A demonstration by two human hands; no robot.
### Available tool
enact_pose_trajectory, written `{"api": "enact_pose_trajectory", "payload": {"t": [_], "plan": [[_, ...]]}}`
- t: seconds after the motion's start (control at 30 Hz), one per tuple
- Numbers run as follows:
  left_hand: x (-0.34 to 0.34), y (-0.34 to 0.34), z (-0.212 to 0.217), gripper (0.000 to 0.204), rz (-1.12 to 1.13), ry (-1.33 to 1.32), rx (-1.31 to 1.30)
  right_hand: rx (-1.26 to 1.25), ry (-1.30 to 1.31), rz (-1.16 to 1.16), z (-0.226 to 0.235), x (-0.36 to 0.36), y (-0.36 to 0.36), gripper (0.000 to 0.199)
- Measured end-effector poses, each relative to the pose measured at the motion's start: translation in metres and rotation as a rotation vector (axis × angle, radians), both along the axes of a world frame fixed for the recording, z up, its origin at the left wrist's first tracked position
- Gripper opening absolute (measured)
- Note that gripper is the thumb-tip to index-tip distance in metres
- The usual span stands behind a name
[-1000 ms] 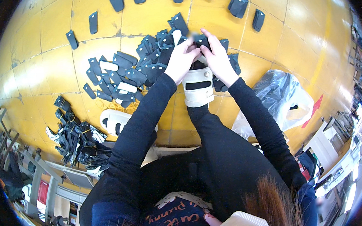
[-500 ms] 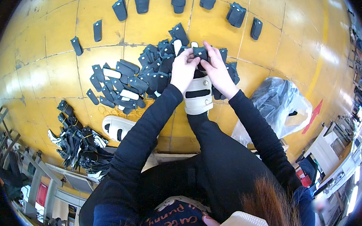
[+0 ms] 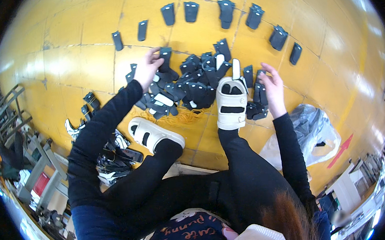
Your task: The person sits on the floor and sorts small black rectangular parts by picking them up, inspecting them, and placing them into separate piles. The person handles the parts one by one, occasionally turning them over before stacking them.
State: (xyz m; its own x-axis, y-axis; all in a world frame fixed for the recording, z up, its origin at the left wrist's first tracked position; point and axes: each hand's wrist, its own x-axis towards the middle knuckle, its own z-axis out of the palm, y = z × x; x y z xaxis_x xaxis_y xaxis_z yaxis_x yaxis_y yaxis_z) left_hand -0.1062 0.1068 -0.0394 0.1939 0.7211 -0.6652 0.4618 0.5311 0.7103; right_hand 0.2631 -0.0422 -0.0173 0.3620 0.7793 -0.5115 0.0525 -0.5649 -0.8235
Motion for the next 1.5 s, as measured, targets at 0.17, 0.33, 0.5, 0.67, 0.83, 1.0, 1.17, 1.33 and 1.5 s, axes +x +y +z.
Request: {"api": "enact_pose_trajectory", "payload": {"t": [0.17, 0.33, 0.5, 0.67, 0.83, 1.0, 1.17, 1.33, 1.5], "plan": [[-0.096, 0.037, -0.016, 0.044, 0.192, 0.215, 0.196, -0.009, -0.035, -0.061, 0.018, 0.011, 0.009, 0.035], [-0.15, 0.08, -0.064, 0.044, 0.472, 0.418, 0.354, 0.04, -0.095, 0.055, 0.034, 0.012, 0.019, 0.033], [-0.172, 0.089, -0.093, 0.039, 0.347, 0.799, 0.578, 0.274, -0.285, 0.149, 0.102, -0.004, 0.039, 0.03], [-0.113, 0.075, -0.059, 0.051, 0.387, 1.151, 0.317, 0.653, -0.608, 0.085, 0.247, -0.037, 0.044, 0.028], [-0.109, 0.067, 0.04, 0.048, -0.744, 0.897, 0.237, 1.056, -0.669, 0.154, 0.303, -0.071, 0.01, 0.028], [-0.088, -0.001, 0.109, 0.043, -1.361, 0.589, 0.229, 1.226, -0.527, 0.473, 0.309, -0.126, -0.001, 0.027], [-0.081, -0.062, 0.165, 0.042, -1.101, 0.451, 0.519, 1.273, -0.383, 0.661, 0.321, -0.139, -0.009, 0.028], [-0.086, -0.085, 0.162, 0.05, -1.191, 0.424, 0.342, 1.288, -0.354, 0.773, 0.336, -0.134, -0.024, 0.028], [-0.193, -0.145, 0.07, 0.046, -1.243, 0.509, 0.174, 1.31, -0.149, 0.822, 0.346, -0.154, -0.058, 0.029]]}}
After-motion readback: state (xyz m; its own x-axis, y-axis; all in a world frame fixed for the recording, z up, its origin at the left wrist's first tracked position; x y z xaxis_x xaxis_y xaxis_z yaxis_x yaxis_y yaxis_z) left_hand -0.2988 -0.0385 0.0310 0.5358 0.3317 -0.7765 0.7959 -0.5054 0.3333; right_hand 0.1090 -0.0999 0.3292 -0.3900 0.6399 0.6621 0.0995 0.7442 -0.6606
